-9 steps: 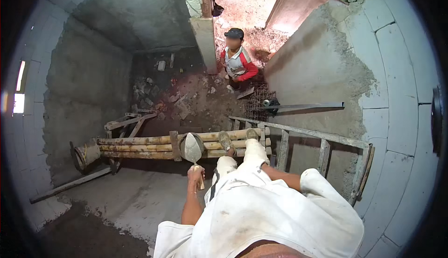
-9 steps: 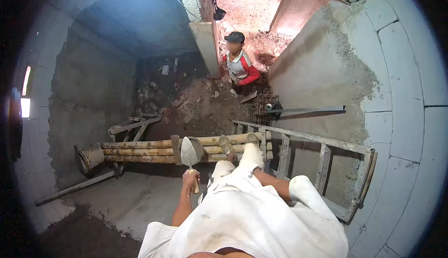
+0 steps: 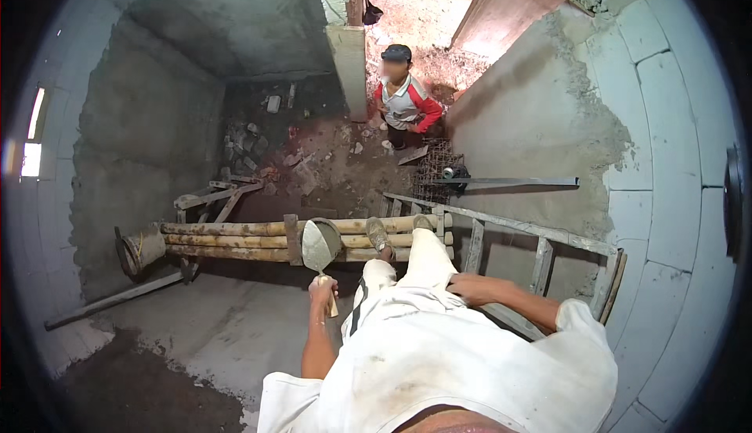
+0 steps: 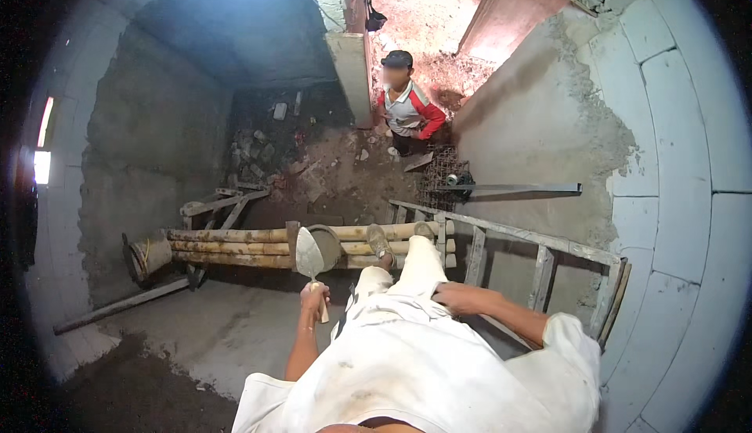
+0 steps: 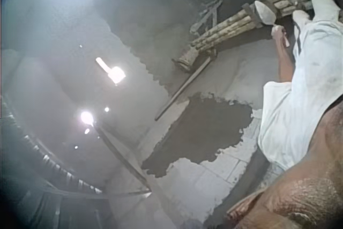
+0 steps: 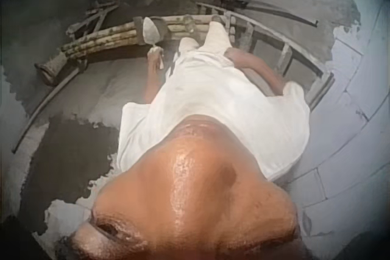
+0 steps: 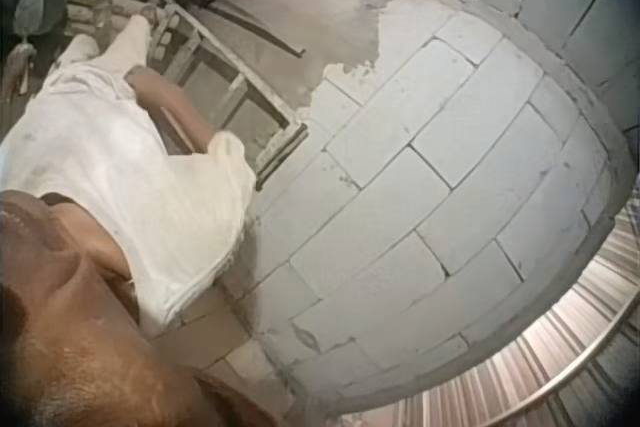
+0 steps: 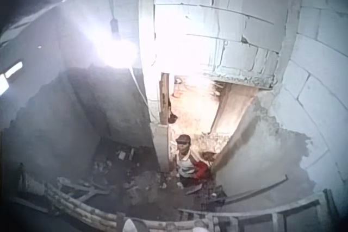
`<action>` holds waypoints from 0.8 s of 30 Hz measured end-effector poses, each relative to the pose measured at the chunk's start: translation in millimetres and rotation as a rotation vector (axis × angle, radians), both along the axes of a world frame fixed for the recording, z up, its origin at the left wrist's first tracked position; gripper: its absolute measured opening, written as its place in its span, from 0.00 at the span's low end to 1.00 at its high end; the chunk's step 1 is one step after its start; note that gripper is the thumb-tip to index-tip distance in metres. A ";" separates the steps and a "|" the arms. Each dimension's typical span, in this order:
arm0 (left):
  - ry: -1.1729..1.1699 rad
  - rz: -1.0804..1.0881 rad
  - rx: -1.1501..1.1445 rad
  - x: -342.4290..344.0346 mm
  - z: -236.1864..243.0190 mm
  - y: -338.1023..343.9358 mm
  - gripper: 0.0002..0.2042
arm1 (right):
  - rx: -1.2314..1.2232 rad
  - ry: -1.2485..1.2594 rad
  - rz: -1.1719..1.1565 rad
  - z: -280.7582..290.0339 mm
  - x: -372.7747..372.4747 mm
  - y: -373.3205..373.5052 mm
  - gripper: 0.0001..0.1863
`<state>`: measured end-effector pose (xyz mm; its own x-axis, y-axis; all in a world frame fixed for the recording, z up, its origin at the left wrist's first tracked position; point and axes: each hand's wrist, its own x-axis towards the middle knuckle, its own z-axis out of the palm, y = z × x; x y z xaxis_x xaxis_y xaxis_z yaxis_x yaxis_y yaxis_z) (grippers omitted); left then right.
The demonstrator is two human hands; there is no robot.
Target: The person scoops mortar from a bucket using a trowel and applies it onto a wall, spreading it with the trowel and by hand while standing on scaffolding.
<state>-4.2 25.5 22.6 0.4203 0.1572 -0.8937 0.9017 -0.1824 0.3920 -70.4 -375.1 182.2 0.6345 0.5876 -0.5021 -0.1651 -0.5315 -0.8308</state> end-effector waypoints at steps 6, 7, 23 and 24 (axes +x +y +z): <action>-0.023 0.018 -0.084 5.1 0.8 -9.1 0.06 | 0.543 0.353 -1.058 59.7 51.4 -94.5 0.24; -0.009 0.023 -0.095 3.6 4.6 -9.0 0.05 | 0.864 0.342 -1.239 46.7 65.9 -99.1 0.30; -0.045 0.071 -0.002 -11.5 34.7 -0.1 0.07 | 1.609 0.314 -1.617 -157.2 167.5 -57.5 0.18; -0.043 0.075 -0.007 -14.4 33.0 1.3 0.07 | 1.570 0.360 -1.625 -156.4 165.6 -58.1 0.18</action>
<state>-18.7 26.7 55.6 0.4457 0.1833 -0.8762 0.8950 -0.1125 0.4317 95.2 -433.2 25.7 0.8436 -0.2355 -0.4826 0.1724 0.9699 -0.1719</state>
